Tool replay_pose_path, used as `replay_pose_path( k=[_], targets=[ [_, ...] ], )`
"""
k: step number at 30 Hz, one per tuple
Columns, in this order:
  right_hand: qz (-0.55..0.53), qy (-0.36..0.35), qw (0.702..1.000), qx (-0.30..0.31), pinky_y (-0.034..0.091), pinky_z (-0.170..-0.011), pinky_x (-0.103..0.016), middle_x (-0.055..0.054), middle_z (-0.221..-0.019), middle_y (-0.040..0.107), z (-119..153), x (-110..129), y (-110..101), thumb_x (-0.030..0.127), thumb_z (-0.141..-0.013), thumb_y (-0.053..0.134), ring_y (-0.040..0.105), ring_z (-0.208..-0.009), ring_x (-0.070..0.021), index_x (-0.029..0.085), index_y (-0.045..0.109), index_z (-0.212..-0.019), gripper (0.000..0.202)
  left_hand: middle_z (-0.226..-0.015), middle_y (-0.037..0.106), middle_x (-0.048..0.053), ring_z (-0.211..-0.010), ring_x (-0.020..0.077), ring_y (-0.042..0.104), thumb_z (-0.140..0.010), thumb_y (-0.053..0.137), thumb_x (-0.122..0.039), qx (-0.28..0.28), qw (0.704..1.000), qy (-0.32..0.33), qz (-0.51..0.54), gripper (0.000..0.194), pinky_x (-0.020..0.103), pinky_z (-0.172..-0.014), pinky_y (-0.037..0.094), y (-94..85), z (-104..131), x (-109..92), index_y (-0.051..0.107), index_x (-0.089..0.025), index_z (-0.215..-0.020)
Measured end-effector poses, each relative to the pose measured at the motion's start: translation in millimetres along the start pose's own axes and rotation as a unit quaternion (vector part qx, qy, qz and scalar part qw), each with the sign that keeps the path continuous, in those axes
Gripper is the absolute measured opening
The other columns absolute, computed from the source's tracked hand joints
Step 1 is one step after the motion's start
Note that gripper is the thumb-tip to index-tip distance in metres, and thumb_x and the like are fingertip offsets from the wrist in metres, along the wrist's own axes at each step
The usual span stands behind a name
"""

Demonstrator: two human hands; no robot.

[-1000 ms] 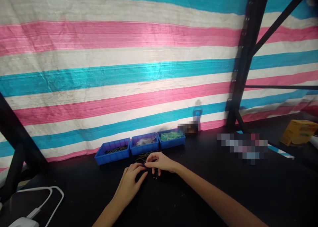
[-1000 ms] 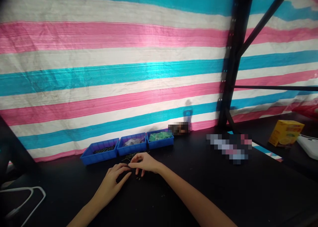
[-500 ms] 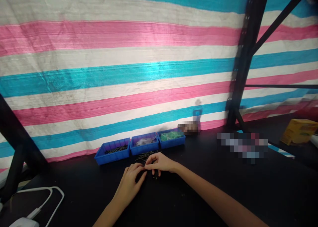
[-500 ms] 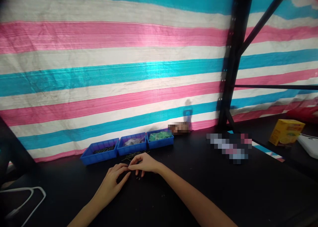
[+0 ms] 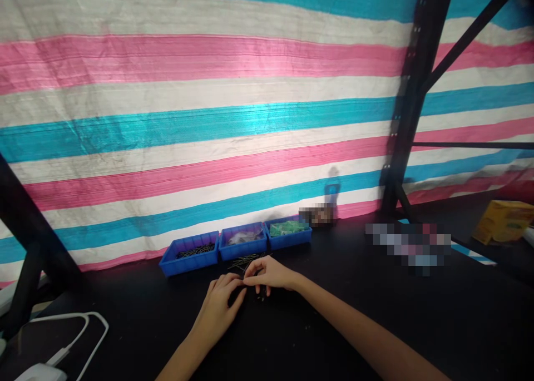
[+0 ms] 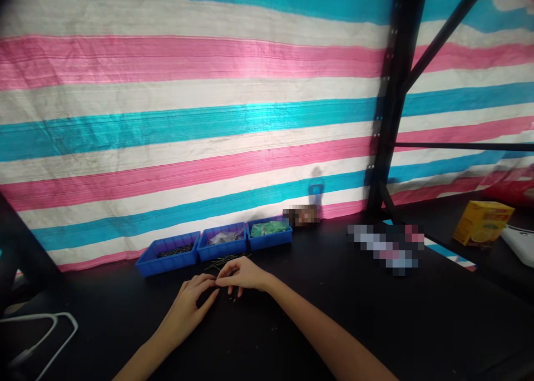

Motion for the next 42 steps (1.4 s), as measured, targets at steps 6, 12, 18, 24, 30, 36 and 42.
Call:
replay_pose_path(
  k=[6,12,18,24,30,36,42],
  targets=[
    [-0.002,-0.007,1.0,0.006,0.042,-0.035,-0.013,-0.001,-0.073,0.059,2,1,0,0.044,-0.065,0.069,0.056,-0.054,-0.008,0.013,0.063,-0.087,0.039,-0.102,0.06,0.004,-0.094,0.0195,0.055,-0.086,0.039,-0.03,0.004,1.0,0.003,-0.015,0.023,0.036,-0.08,0.042,0.7,0,1,0.061,-0.026,-0.094],
    [0.001,-0.018,1.0,-0.004,0.043,-0.035,-0.013,0.0,-0.068,0.058,2,3,1,0.042,-0.066,0.068,0.056,-0.055,-0.0088,0.012,0.062,-0.088,0.037,-0.116,0.057,0.003,-0.108,0.0213,0.051,-0.085,0.043,-0.03,-0.023,0.999,0.01,-0.029,0.029,0.037,-0.087,0.042,2.4,2,4,0.056,-0.027,-0.11],
    [0.087,-0.016,0.993,-0.083,0.042,-0.034,-0.015,0.0,-0.063,0.058,2,7,-6,0.041,-0.069,0.064,0.053,-0.046,-0.0074,0.013,0.063,-0.089,0.034,-0.121,0.056,0.003,-0.114,0.0216,0.047,-0.086,0.041,-0.032,0.008,0.999,0.031,-0.033,0.032,0.04,-0.092,0.04,5.9,3,4,0.052,-0.028,-0.116],
    [0.357,-0.069,0.921,-0.138,0.047,-0.057,-0.024,-0.004,-0.09,0.065,8,17,-22,0.043,-0.062,0.069,0.062,-0.068,-0.0158,0.021,0.068,-0.091,0.036,-0.124,0.054,0.003,-0.116,0.0216,0.045,-0.087,0.041,-0.033,0.012,0.999,0.031,-0.036,0.034,0.041,-0.094,0.038,7.4,3,6,0.05,-0.027,-0.119],
    [0.476,-0.053,0.869,-0.125,0.044,-0.073,-0.028,-0.005,-0.103,0.061,11,25,-16,0.043,-0.068,0.066,0.059,-0.089,-0.0215,0.024,0.066,-0.1,0.037,-0.121,0.056,0.003,-0.115,0.0216,0.047,-0.087,0.039,-0.032,0.02,0.999,0.033,-0.038,0.032,0.042,-0.095,0.037,8.5,3,7,0.053,-0.028,-0.116],
    [0.488,-0.043,0.862,-0.129,0.043,-0.068,-0.027,-0.005,-0.099,0.061,10,27,-10,0.04,-0.07,0.065,0.06,-0.084,-0.0204,0.024,0.064,-0.102,0.036,-0.114,0.06,0.003,-0.11,0.0211,0.051,-0.087,0.041,-0.03,0.007,0.998,0.045,-0.04,0.029,0.04,-0.092,0.04,3.3,1,2,0.057,-0.027,-0.11],
    [0.383,-0.016,0.917,-0.111,0.044,-0.051,-0.019,0.001,-0.081,0.067,8,15,-18,0.036,-0.07,0.064,0.061,-0.062,-0.0124,0.024,0.062,-0.105,0.037,-0.109,0.062,0.002,-0.105,0.0202,0.054,-0.086,0.041,-0.03,0.001,0.998,0.048,-0.042,0.027,0.039,-0.088,0.043,0.4,1,-2,0.059,-0.028,-0.107]
  ],
)
Point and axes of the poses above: each hand's wrist, its own z-axis away from the middle knuckle, its own y-axis out of the palm, x = y × z, the point moved 2 cm from there along -z, towards the middle knuckle
